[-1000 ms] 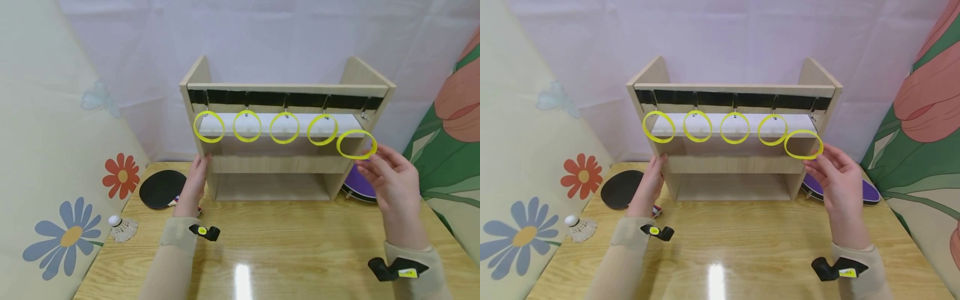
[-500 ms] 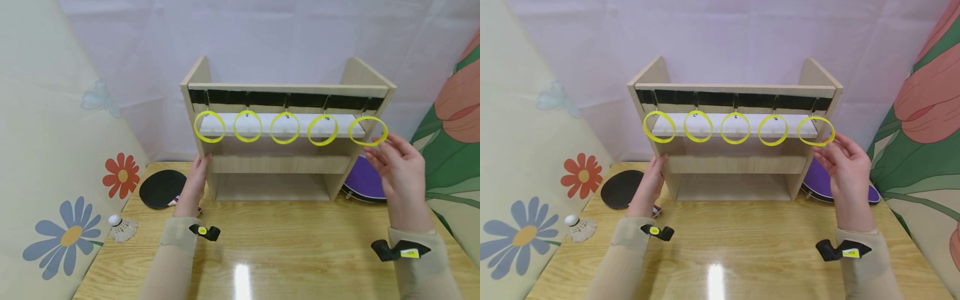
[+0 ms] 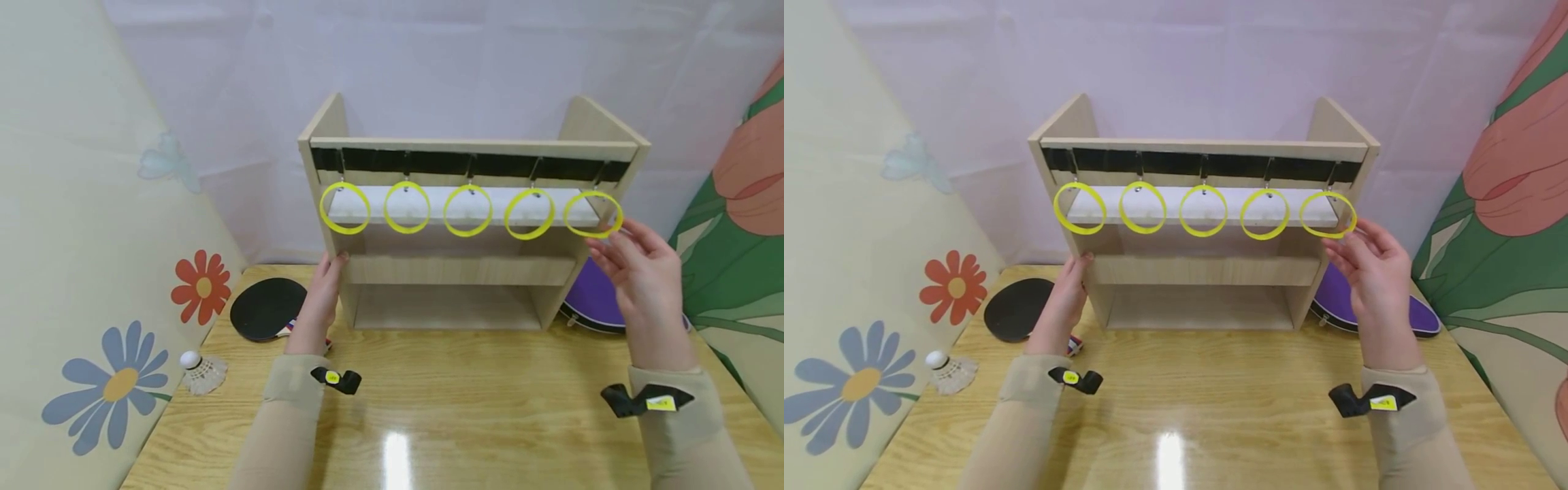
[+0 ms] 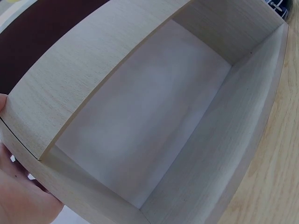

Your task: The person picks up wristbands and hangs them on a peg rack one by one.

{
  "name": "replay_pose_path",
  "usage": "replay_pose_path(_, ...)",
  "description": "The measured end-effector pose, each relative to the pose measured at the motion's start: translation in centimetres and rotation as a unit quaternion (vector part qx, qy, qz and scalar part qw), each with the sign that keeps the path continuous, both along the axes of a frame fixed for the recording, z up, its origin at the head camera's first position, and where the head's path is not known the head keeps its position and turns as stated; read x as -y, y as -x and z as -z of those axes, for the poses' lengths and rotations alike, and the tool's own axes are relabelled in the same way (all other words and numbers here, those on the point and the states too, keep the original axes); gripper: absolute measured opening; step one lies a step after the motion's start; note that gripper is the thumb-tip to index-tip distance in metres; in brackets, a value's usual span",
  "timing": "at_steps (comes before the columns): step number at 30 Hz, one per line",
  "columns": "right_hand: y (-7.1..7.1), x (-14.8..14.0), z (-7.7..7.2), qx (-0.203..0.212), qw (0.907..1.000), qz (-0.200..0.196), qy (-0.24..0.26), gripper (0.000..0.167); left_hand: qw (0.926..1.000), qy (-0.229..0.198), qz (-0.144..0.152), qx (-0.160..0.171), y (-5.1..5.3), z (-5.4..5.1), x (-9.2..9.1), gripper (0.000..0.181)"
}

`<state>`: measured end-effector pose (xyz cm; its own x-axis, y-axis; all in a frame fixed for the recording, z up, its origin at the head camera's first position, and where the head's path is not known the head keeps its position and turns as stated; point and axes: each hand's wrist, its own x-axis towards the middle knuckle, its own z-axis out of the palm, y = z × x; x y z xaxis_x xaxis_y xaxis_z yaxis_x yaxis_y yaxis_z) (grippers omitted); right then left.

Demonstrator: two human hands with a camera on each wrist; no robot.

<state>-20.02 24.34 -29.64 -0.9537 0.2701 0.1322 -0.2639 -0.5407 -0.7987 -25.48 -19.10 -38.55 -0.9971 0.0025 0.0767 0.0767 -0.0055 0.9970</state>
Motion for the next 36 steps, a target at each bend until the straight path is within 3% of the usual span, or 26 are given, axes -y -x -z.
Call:
replay_pose_path(19,-0.2,0.0,0.9,0.041,0.9978,-0.052,-0.003,0.028,0.9999,-0.011,0.004,-0.003,0.1,0.0,0.0,0.053)
replay_pose_path(36,-0.8,0.6,4.2,0.028,0.9951,-0.093,-0.018,0.024,0.9998,-0.004,-0.013,0.012,-0.1,0.0,-0.1,0.052)
